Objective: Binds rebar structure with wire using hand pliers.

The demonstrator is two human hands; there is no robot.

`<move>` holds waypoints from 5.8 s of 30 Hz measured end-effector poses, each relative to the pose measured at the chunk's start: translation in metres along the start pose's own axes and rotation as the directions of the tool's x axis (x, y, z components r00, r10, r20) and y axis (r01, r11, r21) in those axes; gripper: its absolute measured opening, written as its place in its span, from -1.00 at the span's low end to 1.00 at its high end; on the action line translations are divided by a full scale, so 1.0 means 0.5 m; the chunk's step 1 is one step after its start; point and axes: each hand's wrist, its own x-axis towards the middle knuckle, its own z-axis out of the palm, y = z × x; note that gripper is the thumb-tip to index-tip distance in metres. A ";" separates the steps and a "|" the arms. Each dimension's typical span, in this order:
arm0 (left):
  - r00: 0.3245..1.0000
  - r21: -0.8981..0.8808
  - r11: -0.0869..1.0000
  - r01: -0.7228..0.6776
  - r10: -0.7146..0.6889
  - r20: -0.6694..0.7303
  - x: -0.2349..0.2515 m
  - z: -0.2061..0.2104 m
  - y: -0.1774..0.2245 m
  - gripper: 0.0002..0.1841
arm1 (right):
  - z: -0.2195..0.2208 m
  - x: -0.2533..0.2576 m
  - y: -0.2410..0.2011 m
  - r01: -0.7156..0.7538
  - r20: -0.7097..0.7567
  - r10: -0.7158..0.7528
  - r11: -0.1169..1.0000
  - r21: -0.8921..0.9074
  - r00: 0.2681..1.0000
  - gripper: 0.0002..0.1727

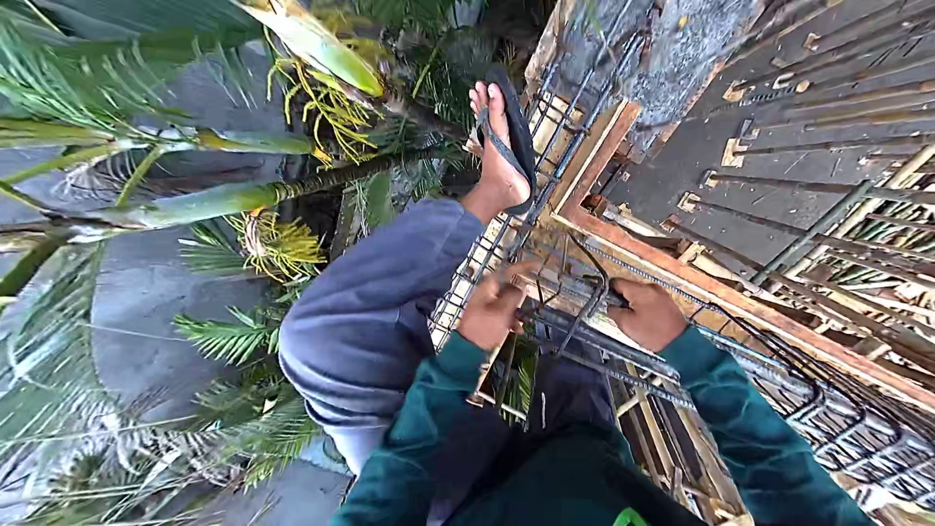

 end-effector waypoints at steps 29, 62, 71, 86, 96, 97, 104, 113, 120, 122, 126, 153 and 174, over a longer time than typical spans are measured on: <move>0.919 0.091 0.995 -0.047 0.007 0.394 0.094 0.022 -0.002 -0.31 | -0.022 0.015 -0.023 -0.060 0.073 0.065 0.995 -0.077 0.995 -0.78; 0.985 0.749 0.650 -0.132 0.172 0.024 -0.076 0.077 -0.031 -0.45 | -0.016 0.005 -0.029 -0.094 0.068 0.095 0.995 -0.014 0.993 -0.84; 0.972 0.455 0.875 -0.166 0.222 -0.072 -0.092 0.036 -0.096 -0.40 | -0.022 0.008 -0.023 -0.063 0.018 0.063 0.998 -0.021 0.998 -0.92; 0.870 0.487 0.868 -0.097 0.311 -0.383 -0.092 0.109 -0.135 -0.61 | -0.021 0.003 -0.028 -0.054 -0.012 0.054 0.999 -0.002 0.998 -0.91; 0.670 0.486 0.859 -0.162 0.457 -0.585 -0.116 0.240 -0.203 -0.69 | -0.015 0.007 -0.024 -0.069 -0.008 0.069 0.998 0.011 0.998 -0.90; 0.688 0.463 0.868 -0.180 0.448 -0.571 -0.123 0.252 -0.205 -0.64 | -0.017 0.008 -0.023 -0.070 -0.004 0.070 0.997 0.008 0.998 -0.91; 0.826 -0.403 0.909 -0.104 -0.147 -0.545 -0.120 0.183 -0.164 -0.37 | -0.026 0.014 -0.010 -0.043 -0.015 0.043 0.999 0.014 0.999 -0.94; 0.745 -0.416 0.636 0.649 -0.643 0.179 0.225 0.180 -0.196 -0.46 | -0.020 0.009 0.010 0.014 -0.064 -0.014 1.000 0.005 0.998 -0.84; 0.759 0.573 0.585 0.574 -0.642 -0.106 0.197 0.101 0.141 -0.67 | -0.009 0.010 0.018 0.051 -0.116 -0.049 0.999 0.015 0.992 -0.83; 0.809 0.501 0.661 0.559 -0.566 -0.156 0.246 0.088 -0.028 -0.60 | -0.006 0.007 0.017 0.068 -0.121 -0.065 0.997 0.021 0.991 -0.82; 0.866 0.365 0.786 0.498 -0.476 -0.154 0.314 0.083 -0.303 -0.29 | 0.002 0.009 0.015 0.059 -0.108 -0.057 0.998 0.015 0.993 -0.83; 0.662 0.249 0.641 0.726 -0.750 -0.002 0.223 0.035 -0.325 -0.73 | -0.010 -0.011 0.006 0.032 -0.020 -0.031 0.996 0.087 0.999 -0.91; 0.706 -0.140 0.693 0.707 -0.678 0.205 0.150 0.118 -0.382 -0.57 | -0.036 -0.016 0.014 0.062 -0.075 -0.056 0.995 0.081 0.996 -0.88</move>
